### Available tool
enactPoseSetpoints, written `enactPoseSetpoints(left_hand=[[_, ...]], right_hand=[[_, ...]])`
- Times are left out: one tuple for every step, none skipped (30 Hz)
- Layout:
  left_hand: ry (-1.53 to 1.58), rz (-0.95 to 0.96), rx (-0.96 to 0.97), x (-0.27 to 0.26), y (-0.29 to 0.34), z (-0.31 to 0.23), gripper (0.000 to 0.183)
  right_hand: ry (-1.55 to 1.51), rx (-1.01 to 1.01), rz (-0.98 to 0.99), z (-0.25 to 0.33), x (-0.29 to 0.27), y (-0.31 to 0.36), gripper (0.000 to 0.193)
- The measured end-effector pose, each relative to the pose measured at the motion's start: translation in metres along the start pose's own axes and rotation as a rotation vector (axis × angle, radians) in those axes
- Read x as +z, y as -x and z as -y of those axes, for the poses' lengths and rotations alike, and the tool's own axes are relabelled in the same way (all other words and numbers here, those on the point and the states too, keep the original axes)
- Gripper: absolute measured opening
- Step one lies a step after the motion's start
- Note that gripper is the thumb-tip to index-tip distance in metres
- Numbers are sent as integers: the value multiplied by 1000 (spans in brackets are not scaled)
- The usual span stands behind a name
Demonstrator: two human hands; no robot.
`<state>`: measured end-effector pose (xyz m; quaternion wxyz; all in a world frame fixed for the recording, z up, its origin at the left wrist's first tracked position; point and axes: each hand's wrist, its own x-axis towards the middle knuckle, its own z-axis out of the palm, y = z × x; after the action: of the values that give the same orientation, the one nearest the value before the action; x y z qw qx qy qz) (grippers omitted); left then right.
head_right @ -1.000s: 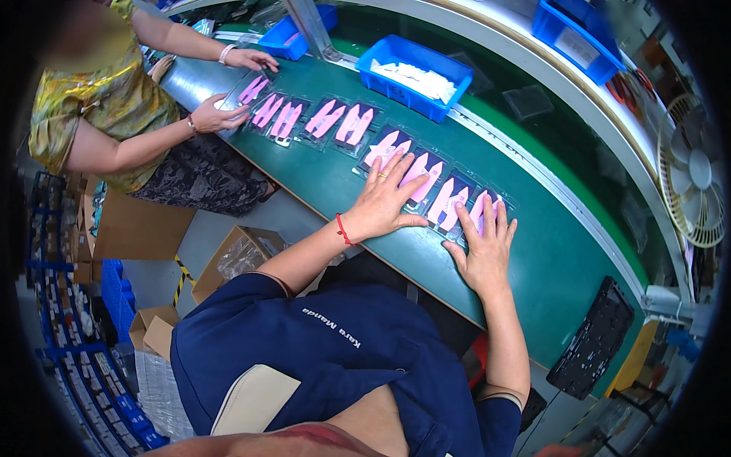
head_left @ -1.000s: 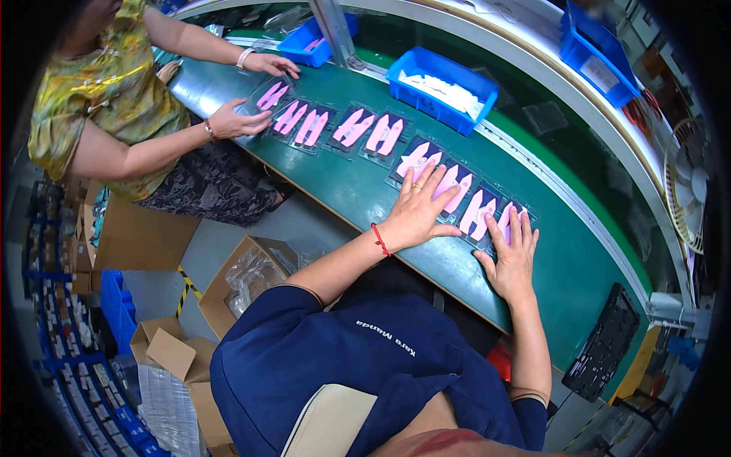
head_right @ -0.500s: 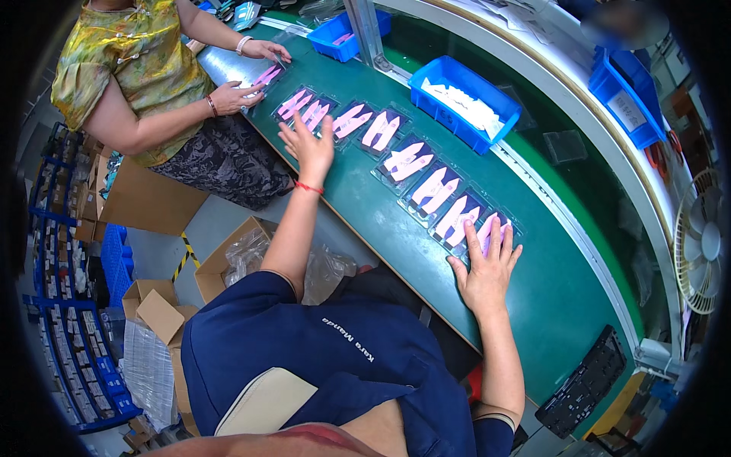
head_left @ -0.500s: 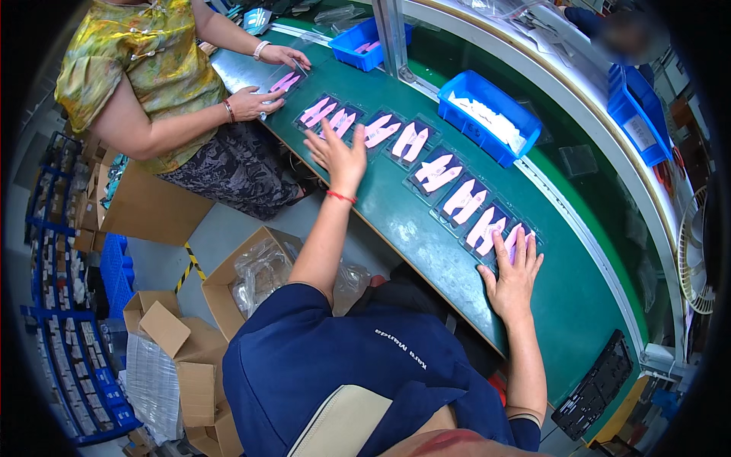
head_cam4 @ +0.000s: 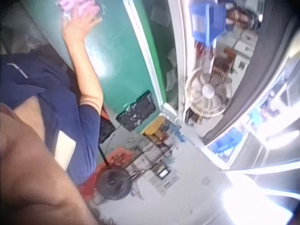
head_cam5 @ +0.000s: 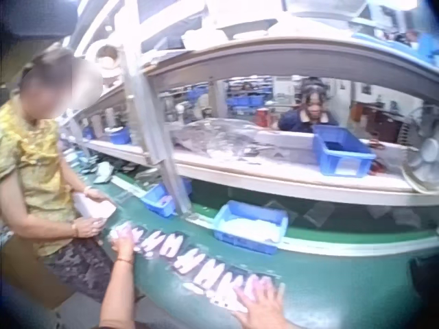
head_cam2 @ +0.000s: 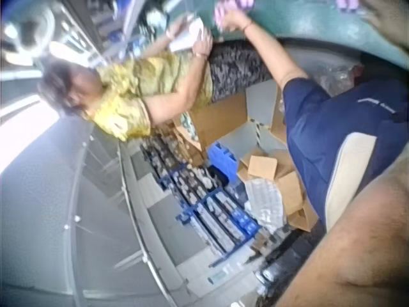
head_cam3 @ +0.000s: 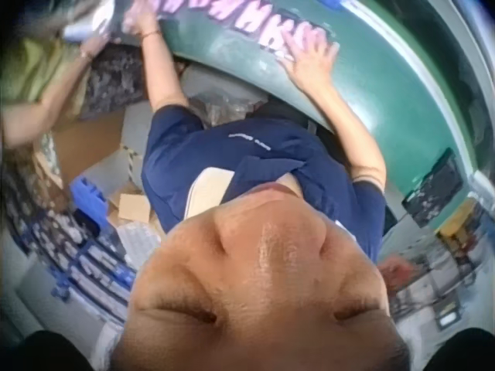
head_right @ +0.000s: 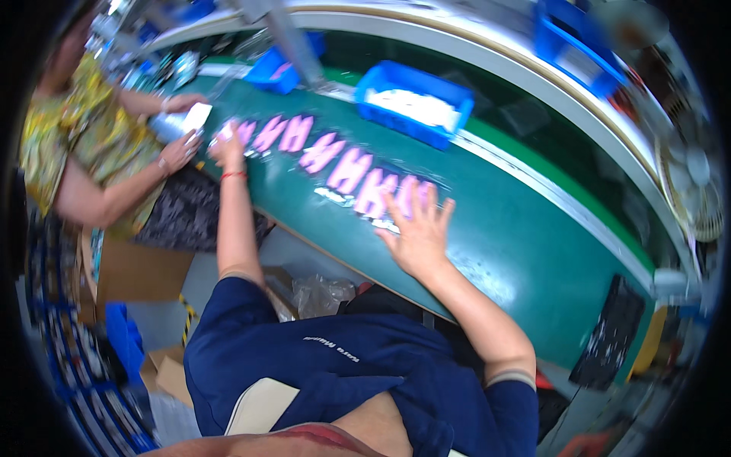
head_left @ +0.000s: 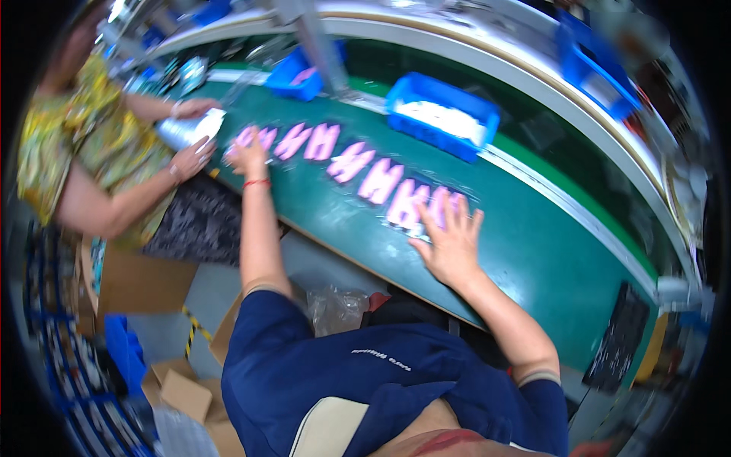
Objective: Assembling electronic components by placing screens into plastic frames, adding padding, and attaching pink covers.
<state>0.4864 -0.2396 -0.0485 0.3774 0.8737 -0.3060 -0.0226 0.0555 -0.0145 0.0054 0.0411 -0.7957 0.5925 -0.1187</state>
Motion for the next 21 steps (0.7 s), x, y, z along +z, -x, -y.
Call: enactPoseSetpoints(left_hand=[[-26, 60, 9, 0, 2, -9, 96], [40, 143, 163, -9, -13, 2, 95], [-114, -195, 356, -9, -47, 27, 70], [-340, -208, 370, -2, -55, 29, 69], [-416, -148, 365, 0, -62, 27, 74], [-321, -74, 350, -12, -98, 51, 85], [-232, -84, 313, 0, -90, 45, 84], [-222, -171, 388, -1, -96, 53, 83], [-176, -225, 239, -5, -99, 54, 82], [-138, -212, 256, 1, -87, 43, 80], [-104, -209, 265, 2, -72, 33, 78], [-68, -232, 320, -1, -56, 26, 74], [-29, -253, 372, 0, -35, 20, 69], [-5, -275, 430, -3, -23, 18, 66], [16, -300, 485, -7, -12, 15, 63], [49, -253, 480, -16, 7, 7, 60], [74, -271, 517, -24, 25, 3, 57], [125, -252, 597, -31, 47, -8, 54], [175, -235, 677, -38, 68, -20, 52], [194, -211, 742, -43, 86, -32, 50], [260, -183, 795, -51, 118, -52, 44]], right_hand=[[-2, 3, -7, 2, 7, -6, 69], [-13, -13, -22, 8, 13, -13, 69], [-34, -58, -30, 19, 16, -22, 69], [-45, -49, -13, 19, 19, -29, 68], [-67, -48, -32, 19, 27, -34, 67], [-99, -89, -70, 29, 28, -41, 69], [-102, -73, -70, 27, 31, -48, 71], [-146, -74, -75, 31, 30, -53, 73], [-201, -84, -93, 36, 32, -59, 74], [-244, -65, -119, 35, 30, -61, 75], [-226, -15, -128, 32, 30, -61, 75], [-312, -39, -174, 31, 30, -61, 75], [-393, -64, -220, 26, 28, -57, 75], [-342, -56, -310, 21, 21, -48, 75], [-333, -33, -318, 11, 13, -39, 75], [-262, -15, -346, -5, 3, -27, 74], [-192, -4, -375, -24, -8, -12, 72], [-89, 99, -409, -49, -20, 9, 68], [12, 201, -442, -78, -33, 34, 64], [50, 294, -501, -110, -47, 64, 57], [161, 437, -523, -142, -57, 99, 52]])
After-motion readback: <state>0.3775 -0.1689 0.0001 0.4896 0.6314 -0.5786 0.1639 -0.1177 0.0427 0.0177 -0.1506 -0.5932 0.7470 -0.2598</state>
